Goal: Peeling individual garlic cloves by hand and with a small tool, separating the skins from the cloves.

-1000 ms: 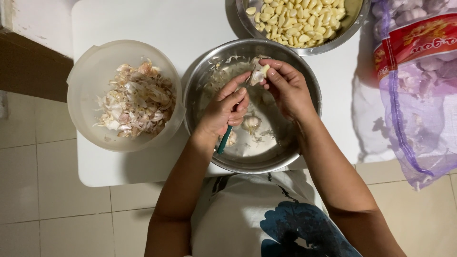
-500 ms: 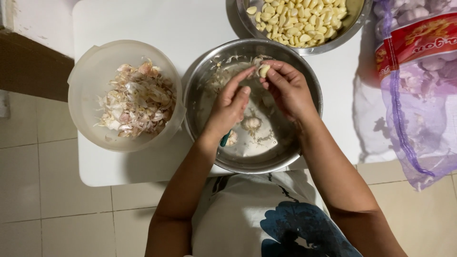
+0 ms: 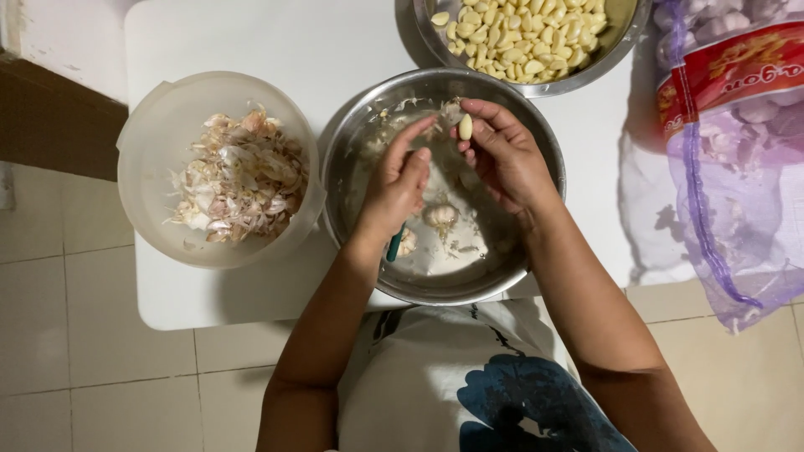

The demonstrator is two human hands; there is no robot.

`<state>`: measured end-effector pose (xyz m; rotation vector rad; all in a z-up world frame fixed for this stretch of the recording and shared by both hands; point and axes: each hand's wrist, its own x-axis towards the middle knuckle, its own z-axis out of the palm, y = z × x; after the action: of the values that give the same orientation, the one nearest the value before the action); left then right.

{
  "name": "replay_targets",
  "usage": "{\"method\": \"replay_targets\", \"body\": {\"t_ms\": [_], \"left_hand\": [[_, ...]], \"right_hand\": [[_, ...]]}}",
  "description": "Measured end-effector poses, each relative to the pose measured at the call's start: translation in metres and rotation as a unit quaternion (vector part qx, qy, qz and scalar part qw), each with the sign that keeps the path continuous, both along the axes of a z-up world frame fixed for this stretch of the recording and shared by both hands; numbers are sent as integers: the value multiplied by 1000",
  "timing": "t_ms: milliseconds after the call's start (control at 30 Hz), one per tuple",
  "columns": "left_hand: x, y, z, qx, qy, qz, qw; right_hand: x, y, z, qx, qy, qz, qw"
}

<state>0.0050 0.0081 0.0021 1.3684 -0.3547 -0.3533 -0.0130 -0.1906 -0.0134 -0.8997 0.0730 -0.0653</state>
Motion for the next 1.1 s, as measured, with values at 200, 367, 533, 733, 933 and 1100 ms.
{"method": "replay_targets", "body": {"t_ms": [200, 367, 533, 733, 933, 1100], "left_hand": [[0, -1, 2, 15, 15, 89, 996], [4, -1, -13, -7, 24, 125, 992], [7, -2, -19, -20, 20, 149, 988], [5, -2, -16, -19, 18, 147, 989], [0, 0, 0, 10, 10, 112, 994], [0, 0, 5, 35, 26, 132, 990]], "right_hand": [[-1, 1, 3, -119, -10, 30, 992], [-8, 7, 18, -239, -50, 65, 968], [-13, 0, 35, -332, -25, 98, 938], [-2, -28, 59, -513, -15, 151, 845], [82, -100, 58, -476, -83, -102, 870], [149, -179, -26, -673, -122, -171, 709]]}}
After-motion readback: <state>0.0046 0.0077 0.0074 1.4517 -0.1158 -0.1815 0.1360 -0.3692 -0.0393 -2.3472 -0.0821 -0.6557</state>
